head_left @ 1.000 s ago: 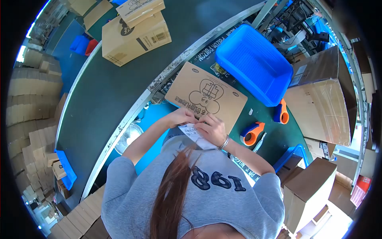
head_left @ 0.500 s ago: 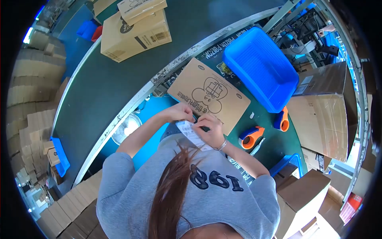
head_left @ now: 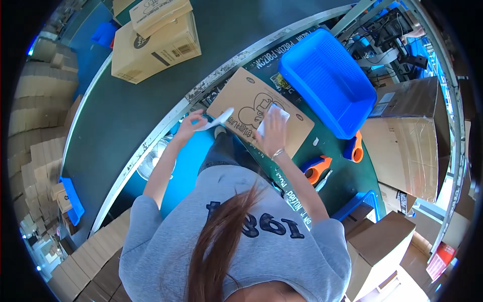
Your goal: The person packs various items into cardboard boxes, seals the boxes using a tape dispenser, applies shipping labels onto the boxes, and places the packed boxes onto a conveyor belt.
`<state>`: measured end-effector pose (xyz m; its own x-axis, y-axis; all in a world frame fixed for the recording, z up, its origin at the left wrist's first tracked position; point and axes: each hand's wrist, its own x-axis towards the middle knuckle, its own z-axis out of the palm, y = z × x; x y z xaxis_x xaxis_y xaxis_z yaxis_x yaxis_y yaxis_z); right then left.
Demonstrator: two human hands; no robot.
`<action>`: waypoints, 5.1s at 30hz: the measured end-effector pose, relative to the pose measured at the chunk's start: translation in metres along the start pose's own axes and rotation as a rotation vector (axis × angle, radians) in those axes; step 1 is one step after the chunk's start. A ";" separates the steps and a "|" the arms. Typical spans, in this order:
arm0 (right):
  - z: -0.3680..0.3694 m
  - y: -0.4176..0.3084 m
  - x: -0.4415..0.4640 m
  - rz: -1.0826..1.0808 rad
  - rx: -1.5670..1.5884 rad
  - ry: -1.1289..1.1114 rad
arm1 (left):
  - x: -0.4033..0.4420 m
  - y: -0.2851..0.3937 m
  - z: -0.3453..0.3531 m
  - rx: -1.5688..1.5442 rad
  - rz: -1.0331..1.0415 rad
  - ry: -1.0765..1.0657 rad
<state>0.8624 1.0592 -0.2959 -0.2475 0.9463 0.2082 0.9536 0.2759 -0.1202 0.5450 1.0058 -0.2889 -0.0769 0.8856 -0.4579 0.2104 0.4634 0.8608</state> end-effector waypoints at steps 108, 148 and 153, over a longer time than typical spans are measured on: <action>-0.125 -0.082 0.128 0.567 2.766 -0.521 | -0.075 0.093 -0.130 -1.281 0.371 0.410; -0.028 0.222 -0.196 1.155 0.299 0.453 | -0.043 0.256 0.050 0.564 1.012 0.146; -0.221 0.096 -0.022 0.498 0.938 0.516 | -0.065 0.230 0.085 0.854 1.177 -0.046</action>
<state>0.9972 1.0273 -0.0980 0.4199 0.8638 0.2786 0.3738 0.1151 -0.9204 0.6815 1.0526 -0.0799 0.5731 0.7233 0.3852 0.6338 -0.6892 0.3510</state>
